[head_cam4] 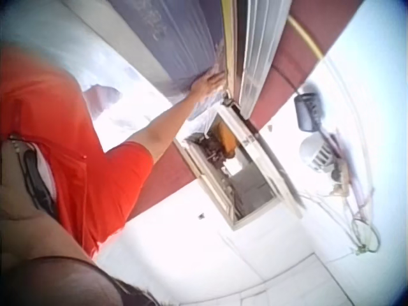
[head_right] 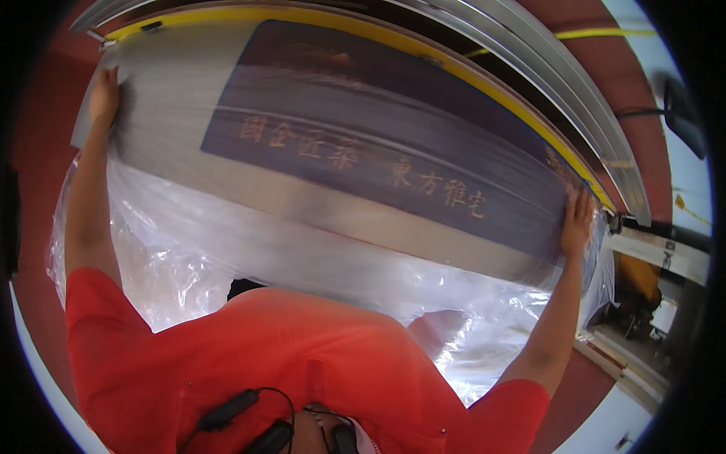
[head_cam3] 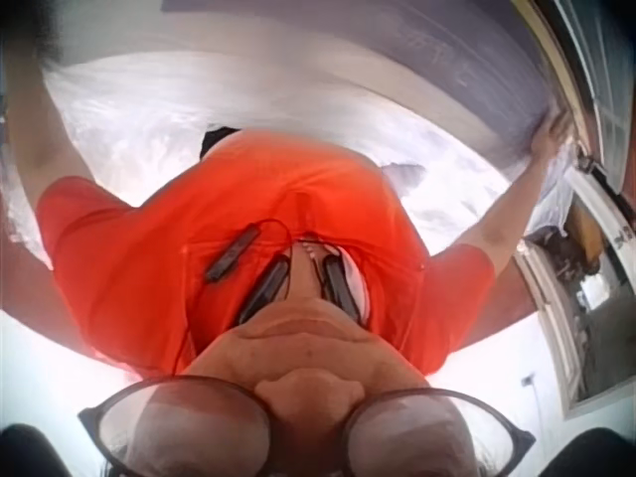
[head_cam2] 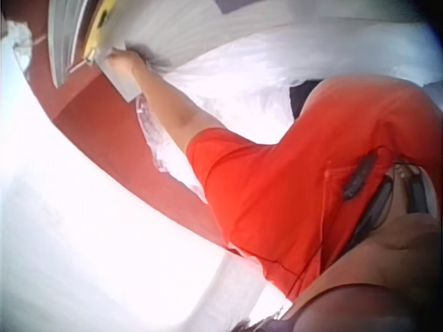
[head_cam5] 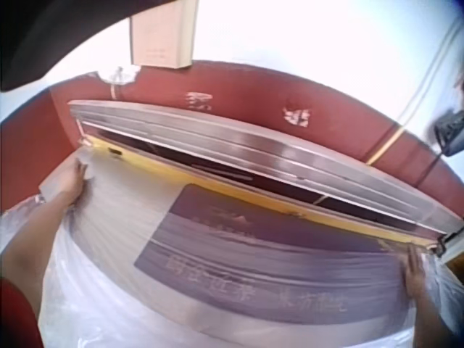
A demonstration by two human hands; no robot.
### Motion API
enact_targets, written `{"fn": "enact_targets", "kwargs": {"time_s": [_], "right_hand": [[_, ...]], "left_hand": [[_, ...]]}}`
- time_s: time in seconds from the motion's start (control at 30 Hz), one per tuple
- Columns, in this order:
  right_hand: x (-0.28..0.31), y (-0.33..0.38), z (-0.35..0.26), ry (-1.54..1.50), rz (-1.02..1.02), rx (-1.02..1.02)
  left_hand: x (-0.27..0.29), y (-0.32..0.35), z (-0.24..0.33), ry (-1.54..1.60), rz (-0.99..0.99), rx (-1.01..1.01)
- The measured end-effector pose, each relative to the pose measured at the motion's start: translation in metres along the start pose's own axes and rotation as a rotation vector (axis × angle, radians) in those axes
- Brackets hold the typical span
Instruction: The person wraps a large, rectangular sign with a clear plastic sheet. They repeatedly smooth the plastic over the surface, lift and reposition the sheet to cover the edges, and tuck the plastic into the frame of the sign.
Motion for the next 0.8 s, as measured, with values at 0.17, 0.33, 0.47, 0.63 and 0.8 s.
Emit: {"fn": "enact_targets", "kwargs": {"time_s": [0.17, 0.33, 0.47, 0.63, 0.8], "right_hand": [[0.129, -0.099, -0.076, -0.462, 0.253, -0.224], [0.360, -0.140, -0.297, -1.937, -0.232, 0.692], [0.451, -0.153, -0.428, -2.173, -0.325, 0.980], [0.489, -0.184, -0.551, -2.382, -0.885, 0.659], [0.492, -0.153, -0.487, -2.323, -0.691, 1.414]], "left_hand": [[-0.001, -0.004, -0.035, -0.177, 0.225, -0.303], [-0.011, -0.007, -0.048, 1.145, -0.515, 0.111], [0.002, -0.001, -0.044, 1.166, -0.571, 0.083], [0.000, -0.001, -0.025, 1.108, -0.478, 0.009], [0.013, 0.006, -0.025, 0.869, -0.403, 0.039]]}}
Point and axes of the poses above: each hand's wrist, its own y-axis away from the middle knuckle, its own x-axis out of the back of the hand, z = x × y, the point moved 3 cm from there along -y, towards the middle knuckle, and after that the axes turned 10 degrees about x, right-handed, at the moved point
